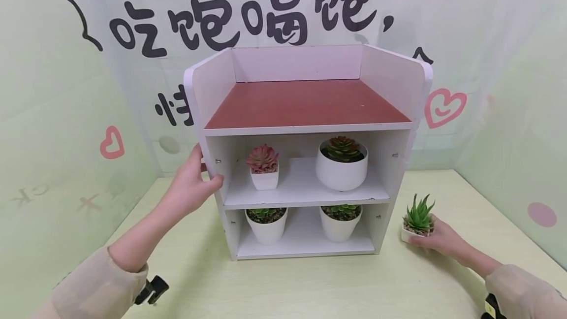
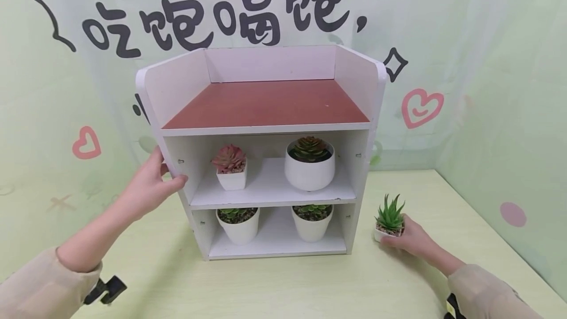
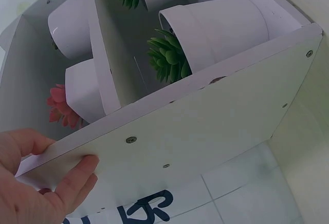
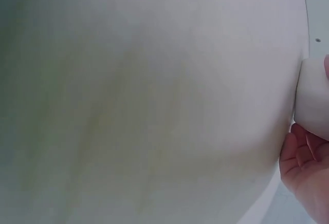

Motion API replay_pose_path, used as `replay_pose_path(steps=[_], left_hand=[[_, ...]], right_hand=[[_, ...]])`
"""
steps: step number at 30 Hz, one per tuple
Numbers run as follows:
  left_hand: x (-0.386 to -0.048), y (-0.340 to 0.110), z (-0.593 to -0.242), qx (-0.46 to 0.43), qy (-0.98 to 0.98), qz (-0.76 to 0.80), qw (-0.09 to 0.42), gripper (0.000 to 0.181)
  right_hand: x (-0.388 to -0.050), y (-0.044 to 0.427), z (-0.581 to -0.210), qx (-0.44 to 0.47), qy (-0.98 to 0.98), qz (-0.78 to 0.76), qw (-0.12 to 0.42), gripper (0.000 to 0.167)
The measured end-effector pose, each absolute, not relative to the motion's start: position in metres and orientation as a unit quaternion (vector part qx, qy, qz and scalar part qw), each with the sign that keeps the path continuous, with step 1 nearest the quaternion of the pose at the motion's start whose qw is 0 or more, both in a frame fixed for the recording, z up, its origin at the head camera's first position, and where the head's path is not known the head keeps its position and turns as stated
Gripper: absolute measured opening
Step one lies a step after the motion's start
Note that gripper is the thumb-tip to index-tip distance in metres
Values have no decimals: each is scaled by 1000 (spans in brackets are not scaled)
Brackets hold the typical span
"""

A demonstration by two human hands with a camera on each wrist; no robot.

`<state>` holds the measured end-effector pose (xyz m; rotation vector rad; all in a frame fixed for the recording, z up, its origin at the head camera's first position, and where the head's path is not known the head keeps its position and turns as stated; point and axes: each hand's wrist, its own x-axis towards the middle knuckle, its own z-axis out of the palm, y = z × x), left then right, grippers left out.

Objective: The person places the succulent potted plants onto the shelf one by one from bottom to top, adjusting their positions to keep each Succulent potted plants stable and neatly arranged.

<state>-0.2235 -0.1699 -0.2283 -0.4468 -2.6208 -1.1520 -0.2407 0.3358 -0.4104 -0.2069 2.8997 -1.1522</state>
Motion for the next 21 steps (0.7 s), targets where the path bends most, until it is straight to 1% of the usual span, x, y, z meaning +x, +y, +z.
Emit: replay_pose_path(steps=[5, 12, 18, 21], left_hand=[[-224, -170, -229, -154, -898, -395, 120, 70], [-225, -171, -231, -164, -892, -402, 126, 66], [-226, -171, -230, -167, -892, -400, 127, 69], [-226, -171, -230, -166, -893, -399, 126, 69]], right_hand=[[-239, 334, -408, -74, 933, -351, -9, 71], [-230, 332, -396, -108, 942, -315, -53, 65], [-218, 330, -375, -132, 941, -304, -65, 61], [-212, 329, -362, -135, 939, -310, -61, 62]])
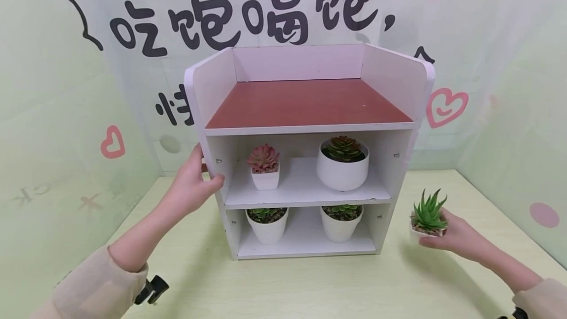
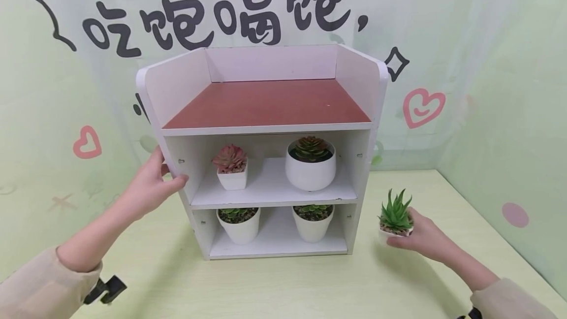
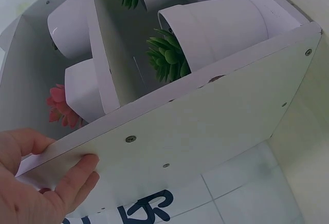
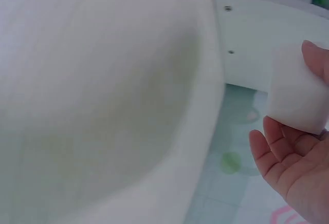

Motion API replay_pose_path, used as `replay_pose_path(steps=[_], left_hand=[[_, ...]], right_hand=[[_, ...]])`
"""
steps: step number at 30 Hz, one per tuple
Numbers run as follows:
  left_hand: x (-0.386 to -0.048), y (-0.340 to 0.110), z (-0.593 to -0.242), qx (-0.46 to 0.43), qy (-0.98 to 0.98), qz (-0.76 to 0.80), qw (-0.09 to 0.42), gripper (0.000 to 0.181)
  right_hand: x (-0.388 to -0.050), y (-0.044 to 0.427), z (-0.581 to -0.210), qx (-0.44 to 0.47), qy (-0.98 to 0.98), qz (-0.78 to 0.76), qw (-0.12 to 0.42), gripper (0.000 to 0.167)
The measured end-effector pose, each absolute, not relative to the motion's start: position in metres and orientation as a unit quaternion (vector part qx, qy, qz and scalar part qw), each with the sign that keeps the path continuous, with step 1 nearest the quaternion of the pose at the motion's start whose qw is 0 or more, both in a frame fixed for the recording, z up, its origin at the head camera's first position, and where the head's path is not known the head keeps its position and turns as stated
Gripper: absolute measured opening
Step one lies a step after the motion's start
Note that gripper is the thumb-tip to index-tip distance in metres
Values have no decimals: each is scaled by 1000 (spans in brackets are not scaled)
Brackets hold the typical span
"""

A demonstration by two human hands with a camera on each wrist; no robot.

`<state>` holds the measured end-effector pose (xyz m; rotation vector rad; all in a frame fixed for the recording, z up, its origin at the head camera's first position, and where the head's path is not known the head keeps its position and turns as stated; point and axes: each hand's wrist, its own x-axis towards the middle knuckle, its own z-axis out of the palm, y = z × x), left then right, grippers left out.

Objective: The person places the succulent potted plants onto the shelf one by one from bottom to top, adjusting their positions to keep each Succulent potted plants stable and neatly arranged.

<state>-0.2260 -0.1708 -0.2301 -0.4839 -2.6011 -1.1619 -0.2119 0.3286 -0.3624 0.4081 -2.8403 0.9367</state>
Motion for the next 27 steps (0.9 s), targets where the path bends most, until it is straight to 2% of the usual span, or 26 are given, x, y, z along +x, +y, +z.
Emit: replay_pose_path(steps=[9, 16, 23, 27], left_hand=[[-226, -171, -231, -167, -892, -400, 126, 68], [-225, -171, -231, -170, -891, -401, 125, 68], [-225, -171, -230, -171, -890, -403, 126, 69], [-225, -171, -230, -169, -893, -399, 125, 68]], right_hand=[[-197, 330, -333, 172, -920, 349, 46, 59], [-185, 328, -317, 150, -932, 331, 16, 62], [-174, 324, -302, 167, -922, 348, 23, 52], [-171, 319, -294, 190, -913, 360, 28, 58]])
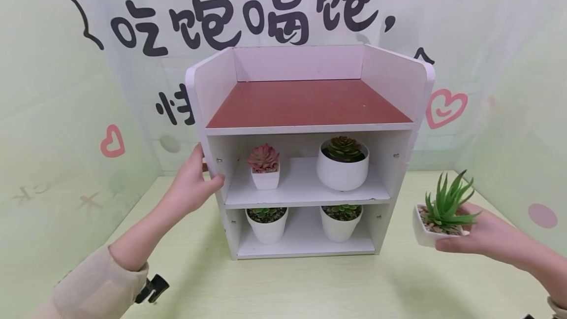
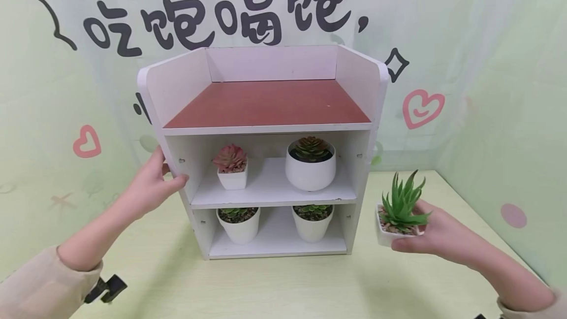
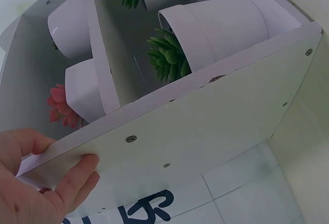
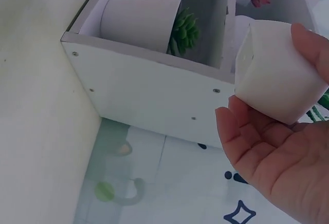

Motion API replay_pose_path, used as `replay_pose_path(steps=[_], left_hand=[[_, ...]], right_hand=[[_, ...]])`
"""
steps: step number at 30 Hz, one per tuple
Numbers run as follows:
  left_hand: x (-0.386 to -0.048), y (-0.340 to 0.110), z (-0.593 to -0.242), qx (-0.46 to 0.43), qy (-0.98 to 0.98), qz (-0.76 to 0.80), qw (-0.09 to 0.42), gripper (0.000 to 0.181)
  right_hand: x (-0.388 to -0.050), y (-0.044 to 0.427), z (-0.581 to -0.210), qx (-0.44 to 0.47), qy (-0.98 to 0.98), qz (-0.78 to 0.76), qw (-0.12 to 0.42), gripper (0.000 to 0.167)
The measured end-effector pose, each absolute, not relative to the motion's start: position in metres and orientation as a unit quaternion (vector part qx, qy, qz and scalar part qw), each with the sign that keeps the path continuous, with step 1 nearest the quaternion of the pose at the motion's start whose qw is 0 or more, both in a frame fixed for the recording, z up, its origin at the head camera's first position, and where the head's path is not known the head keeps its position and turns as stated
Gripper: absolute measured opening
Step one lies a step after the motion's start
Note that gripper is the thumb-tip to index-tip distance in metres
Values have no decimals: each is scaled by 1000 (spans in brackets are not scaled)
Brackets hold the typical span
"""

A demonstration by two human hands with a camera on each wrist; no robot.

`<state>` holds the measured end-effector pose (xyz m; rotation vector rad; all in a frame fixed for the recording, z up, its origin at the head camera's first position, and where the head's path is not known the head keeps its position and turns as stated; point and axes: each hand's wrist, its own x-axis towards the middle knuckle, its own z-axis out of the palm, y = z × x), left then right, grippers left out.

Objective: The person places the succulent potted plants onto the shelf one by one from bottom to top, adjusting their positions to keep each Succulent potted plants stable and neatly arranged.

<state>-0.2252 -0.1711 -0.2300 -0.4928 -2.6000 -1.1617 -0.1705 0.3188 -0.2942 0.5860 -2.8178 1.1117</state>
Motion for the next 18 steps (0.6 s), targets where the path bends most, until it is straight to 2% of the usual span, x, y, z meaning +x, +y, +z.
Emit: replay_pose_path(steps=[9, 15, 18], left_hand=[[-225, -171, -230, -168, -894, -394, 129, 67], [-225, -171, -230, -169, -894, -392, 133, 66], [-226, -171, -231, -173, -892, -396, 133, 66]], right_hand=[[-172, 298, -270, 271, -880, 388, 43, 65], [-174, 276, -251, 307, -867, 392, 26, 60], [-177, 263, -241, 316, -868, 381, 34, 57]])
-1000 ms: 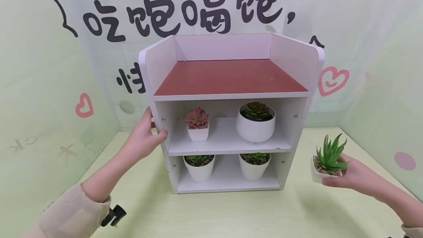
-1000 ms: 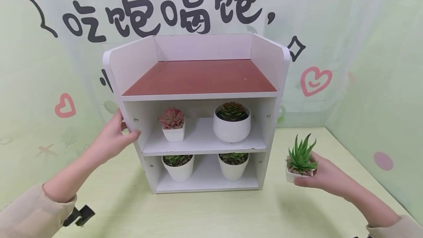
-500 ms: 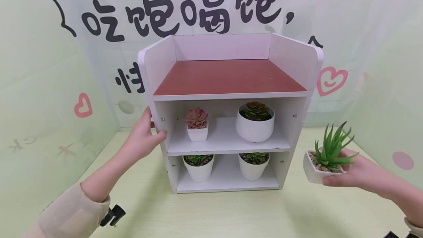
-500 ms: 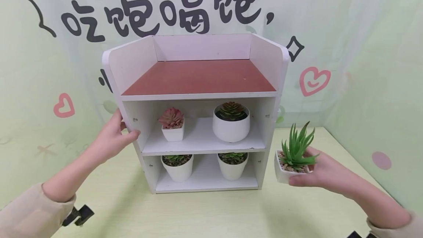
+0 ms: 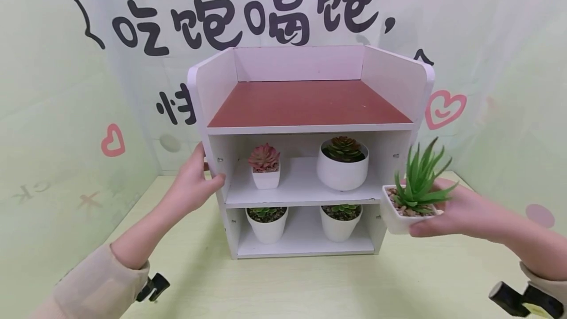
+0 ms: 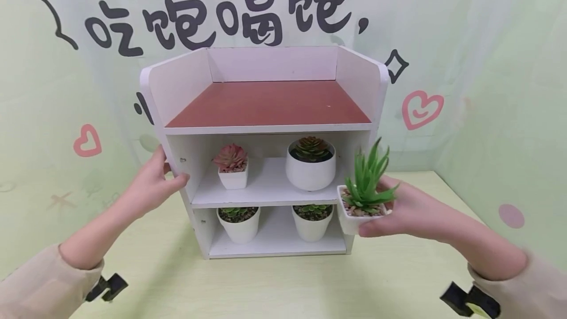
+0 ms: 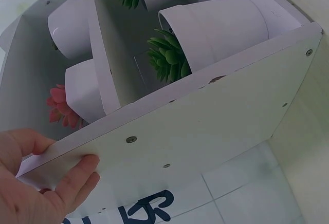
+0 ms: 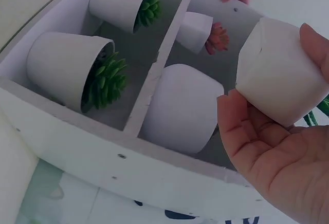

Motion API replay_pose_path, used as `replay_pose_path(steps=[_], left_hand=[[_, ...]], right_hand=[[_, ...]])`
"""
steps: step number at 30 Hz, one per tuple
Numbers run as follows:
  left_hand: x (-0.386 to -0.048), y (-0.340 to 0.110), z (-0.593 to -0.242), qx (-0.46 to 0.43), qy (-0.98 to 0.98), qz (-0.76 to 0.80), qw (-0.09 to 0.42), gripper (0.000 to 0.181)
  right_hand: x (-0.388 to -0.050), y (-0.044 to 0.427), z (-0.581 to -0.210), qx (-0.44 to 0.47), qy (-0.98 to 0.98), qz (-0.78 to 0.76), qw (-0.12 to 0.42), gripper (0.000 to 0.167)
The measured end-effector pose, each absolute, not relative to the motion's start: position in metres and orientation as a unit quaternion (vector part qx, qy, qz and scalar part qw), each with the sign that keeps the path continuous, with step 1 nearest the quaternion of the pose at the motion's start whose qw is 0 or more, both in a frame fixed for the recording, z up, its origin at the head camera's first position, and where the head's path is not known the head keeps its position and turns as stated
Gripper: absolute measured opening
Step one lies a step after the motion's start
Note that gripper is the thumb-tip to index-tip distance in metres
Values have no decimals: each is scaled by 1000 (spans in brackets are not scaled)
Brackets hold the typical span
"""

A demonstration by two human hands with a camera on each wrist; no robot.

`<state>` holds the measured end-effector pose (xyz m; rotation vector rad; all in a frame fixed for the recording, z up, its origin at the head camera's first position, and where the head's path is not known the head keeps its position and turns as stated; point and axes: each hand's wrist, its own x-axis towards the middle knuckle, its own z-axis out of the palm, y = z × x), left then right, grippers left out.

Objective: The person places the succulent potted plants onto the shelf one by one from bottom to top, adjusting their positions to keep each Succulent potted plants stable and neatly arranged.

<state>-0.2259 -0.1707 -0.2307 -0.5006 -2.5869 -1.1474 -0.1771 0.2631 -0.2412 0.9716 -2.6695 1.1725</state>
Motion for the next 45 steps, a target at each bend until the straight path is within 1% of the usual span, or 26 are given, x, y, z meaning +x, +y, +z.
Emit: replay_pose_path(steps=[5, 9, 12, 15, 20, 24, 30, 35, 38, 42, 45], left_hand=[[-227, -171, -230, -174, -891, -397, 134, 66], [-227, -172, -230, -172, -893, -395, 134, 65], [-227, -171, -230, -168, -895, -392, 134, 65], [-227, -170, -231, -165, -896, -392, 131, 64], [-228, -169, -232, -164, -895, -394, 127, 64], [-228, -169, -232, -166, -895, -395, 127, 65], [-228, -171, -232, -169, -893, -395, 131, 65], [-228, -171, -231, -167, -894, -395, 129, 65], [-228, -171, -231, -168, -894, -396, 128, 65], [-228, -171, -231, -171, -892, -397, 132, 64], [-228, -171, -232, -171, -891, -397, 135, 64]], right_hand=[[-179, 244, -220, 301, -877, 373, 14, 63], [-180, 226, -198, 316, -862, 396, -15, 61], [-183, 213, -179, 328, -854, 402, -25, 63], [-186, 203, -162, 319, -858, 402, -37, 67], [-191, 186, -139, 294, -866, 400, -52, 68], [-193, 167, -123, 285, -866, 406, -61, 64], [-201, 140, -105, 301, -854, 418, -71, 57], [-211, 125, -98, 276, -868, 407, -66, 50], [-218, 117, -96, 260, -876, 401, -65, 48], [-231, 108, -91, 263, -888, 373, -55, 44], [-239, 102, -89, 285, -873, 388, -74, 40]])
